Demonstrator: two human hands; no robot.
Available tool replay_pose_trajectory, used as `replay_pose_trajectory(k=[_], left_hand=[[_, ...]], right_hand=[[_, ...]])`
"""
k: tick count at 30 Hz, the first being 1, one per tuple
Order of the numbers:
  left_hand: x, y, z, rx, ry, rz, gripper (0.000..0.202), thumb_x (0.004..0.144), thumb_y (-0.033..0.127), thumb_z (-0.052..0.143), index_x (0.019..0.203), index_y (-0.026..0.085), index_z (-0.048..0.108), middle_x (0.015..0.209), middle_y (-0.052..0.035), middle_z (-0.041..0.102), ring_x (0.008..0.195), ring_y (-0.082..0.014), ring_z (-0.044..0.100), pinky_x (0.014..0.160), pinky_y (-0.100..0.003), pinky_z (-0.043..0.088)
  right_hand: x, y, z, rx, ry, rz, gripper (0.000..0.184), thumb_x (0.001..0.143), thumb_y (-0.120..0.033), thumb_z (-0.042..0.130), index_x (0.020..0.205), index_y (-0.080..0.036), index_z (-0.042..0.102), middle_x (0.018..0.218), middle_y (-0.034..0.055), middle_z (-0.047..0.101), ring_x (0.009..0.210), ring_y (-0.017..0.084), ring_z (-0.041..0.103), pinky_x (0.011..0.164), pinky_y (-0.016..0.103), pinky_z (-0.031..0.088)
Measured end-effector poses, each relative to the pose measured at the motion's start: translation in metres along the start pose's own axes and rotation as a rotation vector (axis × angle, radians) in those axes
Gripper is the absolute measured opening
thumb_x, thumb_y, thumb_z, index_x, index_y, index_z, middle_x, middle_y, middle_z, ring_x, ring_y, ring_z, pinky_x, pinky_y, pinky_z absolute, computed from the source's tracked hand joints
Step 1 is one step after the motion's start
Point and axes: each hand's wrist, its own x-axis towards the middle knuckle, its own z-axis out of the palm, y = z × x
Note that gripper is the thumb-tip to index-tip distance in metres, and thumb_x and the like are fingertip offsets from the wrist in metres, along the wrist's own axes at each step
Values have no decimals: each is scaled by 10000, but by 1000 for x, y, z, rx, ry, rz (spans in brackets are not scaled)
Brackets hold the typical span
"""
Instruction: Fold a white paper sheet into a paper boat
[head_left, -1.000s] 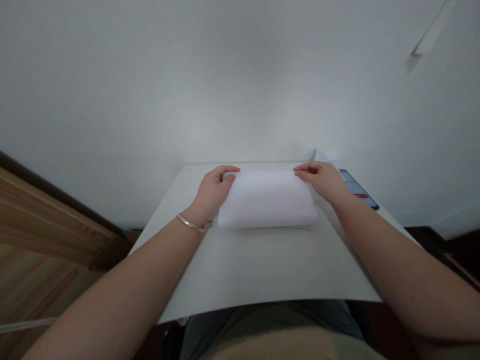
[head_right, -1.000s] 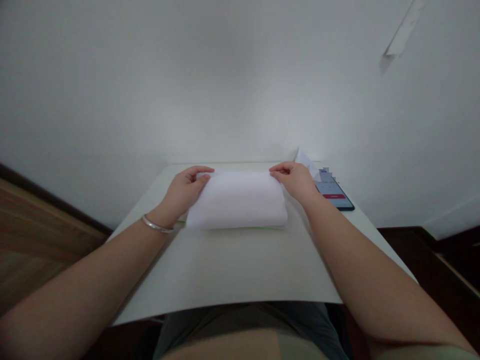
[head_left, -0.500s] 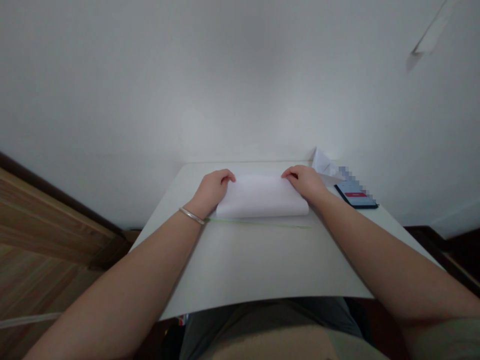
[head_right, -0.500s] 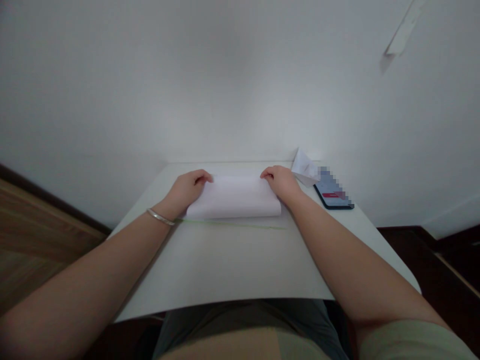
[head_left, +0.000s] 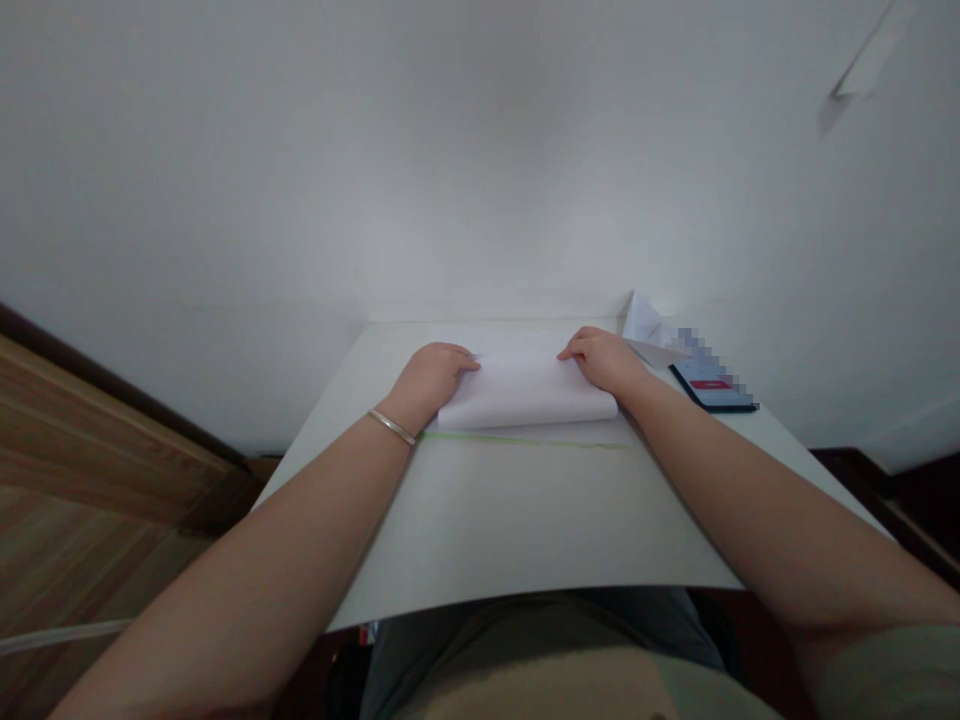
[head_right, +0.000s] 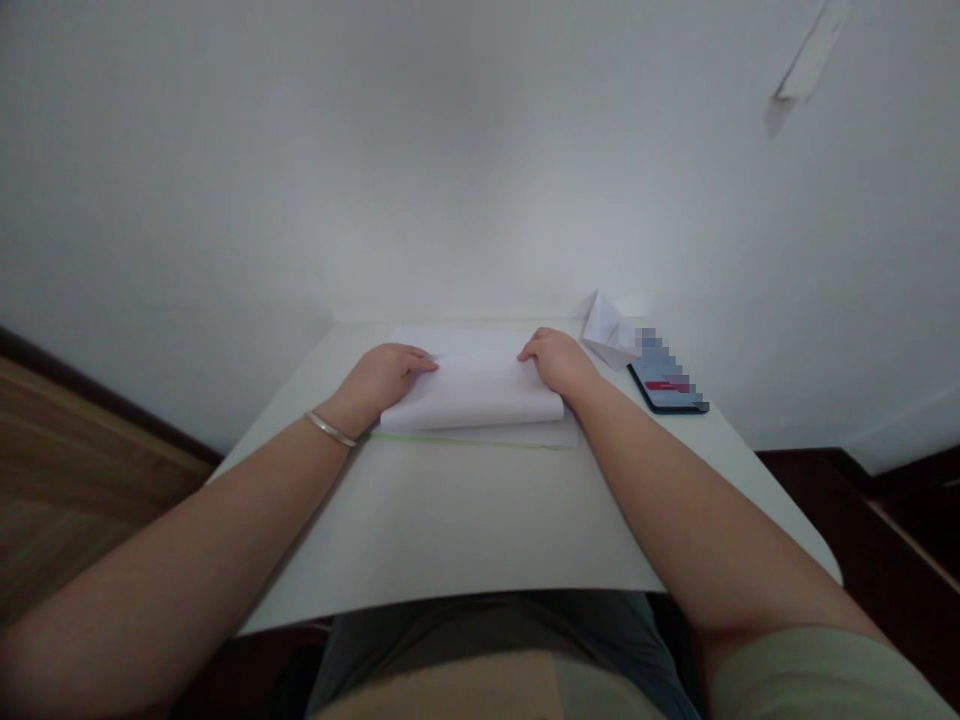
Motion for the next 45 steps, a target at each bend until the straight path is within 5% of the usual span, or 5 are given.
replay_pose_trajectory(k=[11, 18, 28, 39, 45], left_hand=[[1, 13, -13, 147, -106, 38, 330, 850, 214, 461, 1019, 187, 744, 994, -92, 696, 918, -219, 633, 895, -337, 475], [-1, 29, -26, 198, -185, -90, 557, 797, 671, 470, 1019, 232, 733, 1074, -87, 667, 992, -259, 593, 837, -347, 454], [-6, 45, -35, 302, -205, -84, 774, 673, 857, 420, 998, 228, 730, 1325, -107, 540, 1124, -316, 514, 914, -431, 375], [-5, 43, -25, 153, -216, -9, 736, 715, 717, 559, 1080, 84, 646, 1130, -182, 625, 1083, -315, 546, 958, -404, 403], [-7, 39, -17, -65, -280, 191, 451, 857, 396, 562, 1271, 217, 551, 1346, -89, 521, 1237, -247, 463, 1055, -367, 341]], right_hand=[[-3, -15, -11, -28, -78, 68, 275, 826, -301, 546, 943, -168, 756, 1026, 96, 700, 906, 223, 646, 880, 316, 475], [-3, -28, -15, -148, -181, 158, 655, 661, -723, 596, 1076, -227, 700, 1170, 108, 631, 1040, 301, 592, 885, 414, 470], [-13, -58, -31, -318, -304, 99, 892, 628, -859, 456, 1117, -144, 669, 1203, 198, 585, 1052, 353, 550, 831, 474, 483], [-20, -53, -26, -279, -201, 25, 874, 633, -846, 489, 1103, -133, 677, 1380, 208, 472, 1214, 405, 444, 956, 509, 408], [-17, -45, -14, -78, -184, -135, 641, 720, -628, 637, 1140, -145, 662, 1251, 163, 575, 1170, 314, 486, 999, 432, 384]])
